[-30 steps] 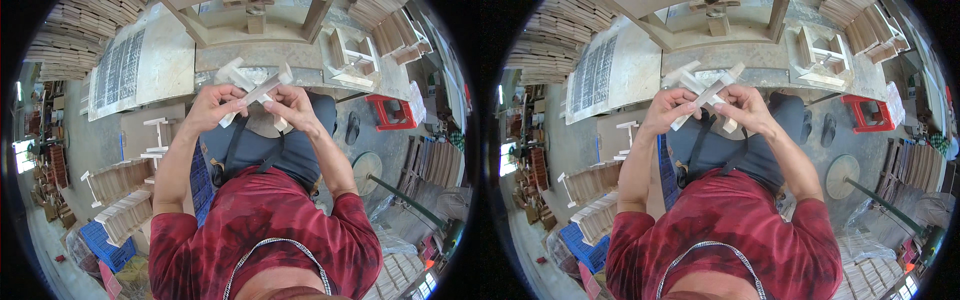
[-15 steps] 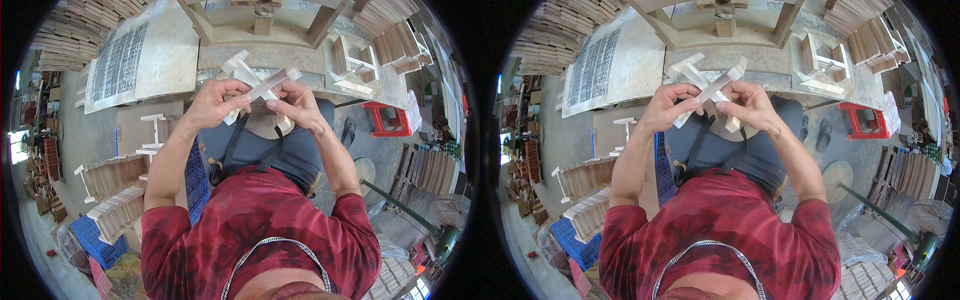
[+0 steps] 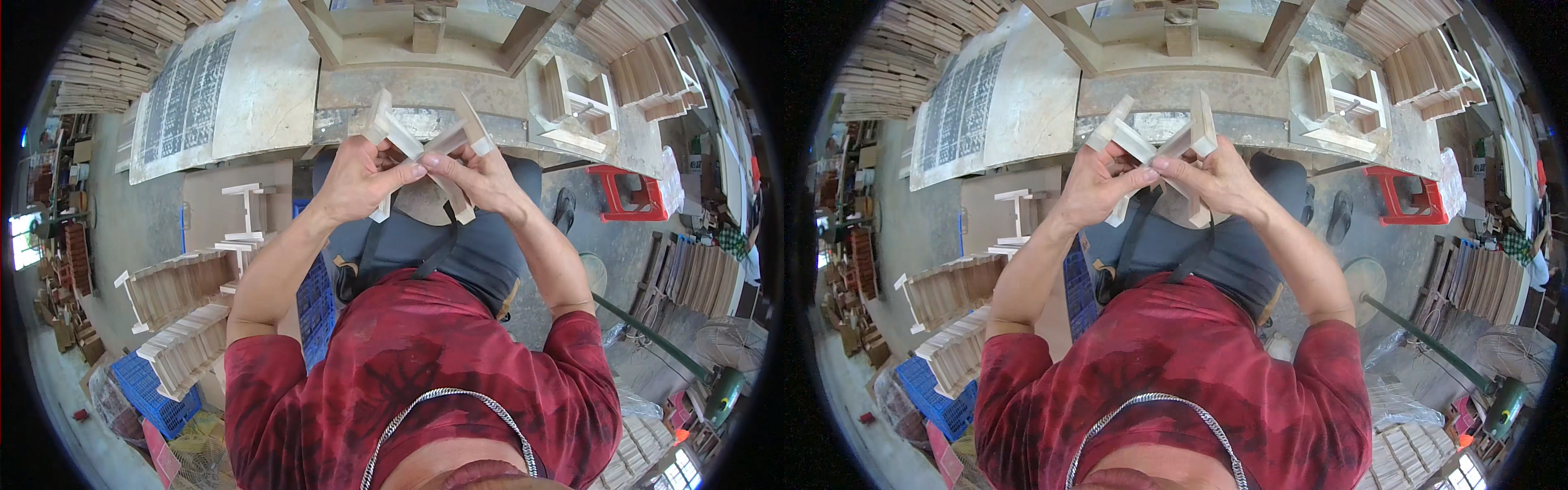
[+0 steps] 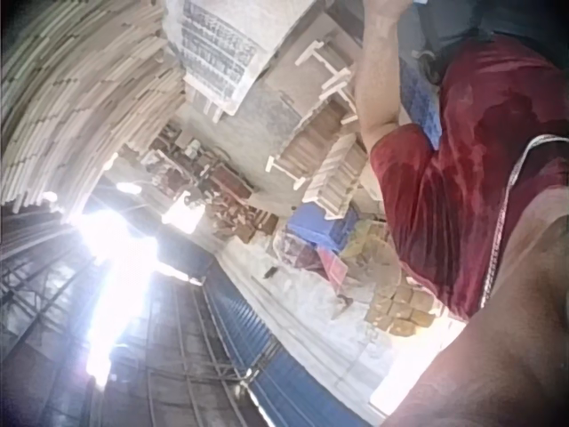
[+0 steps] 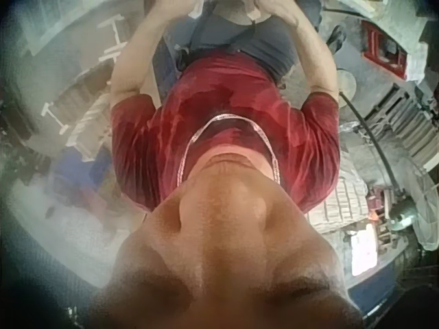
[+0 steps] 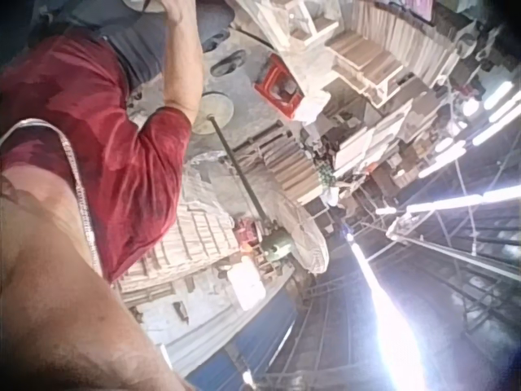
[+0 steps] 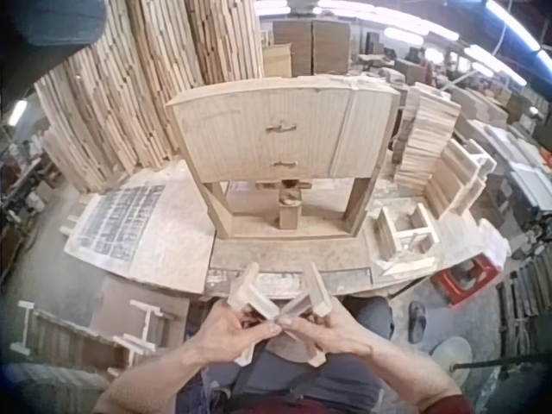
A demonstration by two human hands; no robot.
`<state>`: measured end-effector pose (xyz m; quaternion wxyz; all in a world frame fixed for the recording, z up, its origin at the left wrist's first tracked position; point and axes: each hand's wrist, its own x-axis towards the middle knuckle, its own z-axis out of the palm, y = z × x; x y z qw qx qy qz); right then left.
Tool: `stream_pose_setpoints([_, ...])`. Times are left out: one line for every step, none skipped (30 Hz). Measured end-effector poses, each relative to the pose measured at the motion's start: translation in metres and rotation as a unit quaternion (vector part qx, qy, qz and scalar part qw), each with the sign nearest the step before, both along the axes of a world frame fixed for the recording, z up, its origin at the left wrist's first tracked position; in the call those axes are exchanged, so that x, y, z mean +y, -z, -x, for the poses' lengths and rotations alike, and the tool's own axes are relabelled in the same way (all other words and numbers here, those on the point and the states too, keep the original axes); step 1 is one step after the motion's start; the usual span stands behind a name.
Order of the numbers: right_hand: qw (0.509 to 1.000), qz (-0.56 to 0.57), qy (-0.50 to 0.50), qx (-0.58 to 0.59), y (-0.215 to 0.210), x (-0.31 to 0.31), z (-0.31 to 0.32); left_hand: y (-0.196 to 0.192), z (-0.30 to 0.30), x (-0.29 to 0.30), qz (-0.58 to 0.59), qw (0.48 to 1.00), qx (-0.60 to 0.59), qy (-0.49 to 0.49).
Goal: Assembling small wooden cross-members or frame components by hand in a workshop.
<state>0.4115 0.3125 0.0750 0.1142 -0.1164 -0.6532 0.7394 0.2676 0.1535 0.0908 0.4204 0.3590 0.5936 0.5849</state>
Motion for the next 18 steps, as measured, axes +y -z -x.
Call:
stream_pose_setpoints([1.0,0.001,0.012,0.001,0.004,0.001,-0.002,0.004,-0.002,0.001,-0.02,1.0,0.012,-0.011])
stream_pose_setpoints([1.0,0.001,0.014,-0.002,0.015,0.004,-0.002,0.011,0.0,0.005,-0.02,1.0,0.009,-0.01])
stream_pose_setpoints([0.999,0.006,0.006,-0.049,0.033,0.013,0.001,0.022,0.006,0.013,0.01,0.999,-0.034,0.015])
stream_pose_setpoints([0.996,0.009,-0.007,-0.09,0.035,0.018,0.012,0.029,0.016,0.019,0.036,0.996,-0.07,0.034])
stream_pose_setpoints([0.997,0.005,-0.005,-0.082,0.036,0.013,0.009,0.035,0.019,0.016,0.077,0.988,-0.125,0.055])
stream_pose_setpoints([0.997,-0.012,-0.02,-0.069,0.036,0.01,0.007,0.041,0.024,0.013,0.071,0.979,-0.164,0.1])
stream_pose_setpoints([0.997,-0.034,-0.025,-0.06,0.032,0.01,0.005,0.038,0.022,0.011,0.07,0.979,-0.171,0.089])
stream_pose_setpoints([0.997,-0.056,-0.03,-0.051,0.028,0.011,0.002,0.033,0.02,0.009,0.07,0.978,-0.178,0.079])
stream_pose_setpoints([0.997,-0.056,-0.032,-0.054,0.027,0.015,0.001,0.03,0.017,0.007,0.069,0.978,-0.181,0.078])
stream_pose_setpoints([0.995,-0.06,-0.04,-0.069,0.025,0.02,0.001,0.028,0.015,0.006,0.038,0.985,-0.162,0.035])
stream_pose_setpoints([0.993,-0.065,-0.048,-0.085,0.024,0.023,0.002,0.027,0.014,0.005,0.008,0.99,-0.142,-0.007])
stream_pose_setpoints([0.993,-0.065,-0.049,-0.085,0.022,0.022,0.003,0.028,0.015,0.005,0.007,0.99,-0.142,-0.008])
stream_pose_setpoints([0.995,-0.054,-0.026,-0.078,0.018,0.021,0.006,0.027,0.016,0.005,-0.002,0.998,-0.064,-0.014])
stream_pose_setpoints([0.997,-0.043,-0.003,-0.071,0.015,0.02,0.008,0.026,0.017,0.006,-0.011,1.0,0.016,-0.019])
stream_pose_setpoints([0.996,-0.044,-0.005,-0.072,0.011,0.016,0.01,0.024,0.015,0.005,-0.012,1.0,0.015,-0.022])
stream_pose_setpoints([0.999,0.002,0.016,-0.042,0.007,0.011,0.008,0.013,0.008,0.005,-0.011,0.999,-0.026,-0.019])
stream_pose_setpoints([0.998,0.048,0.038,-0.01,0.005,0.009,0.007,0.004,0.004,0.004,-0.012,0.998,-0.066,-0.017])
stream_pose_setpoints([0.998,0.047,0.038,-0.012,0.006,0.008,0.004,-0.001,0.003,0.004,-0.013,0.997,-0.068,-0.016])
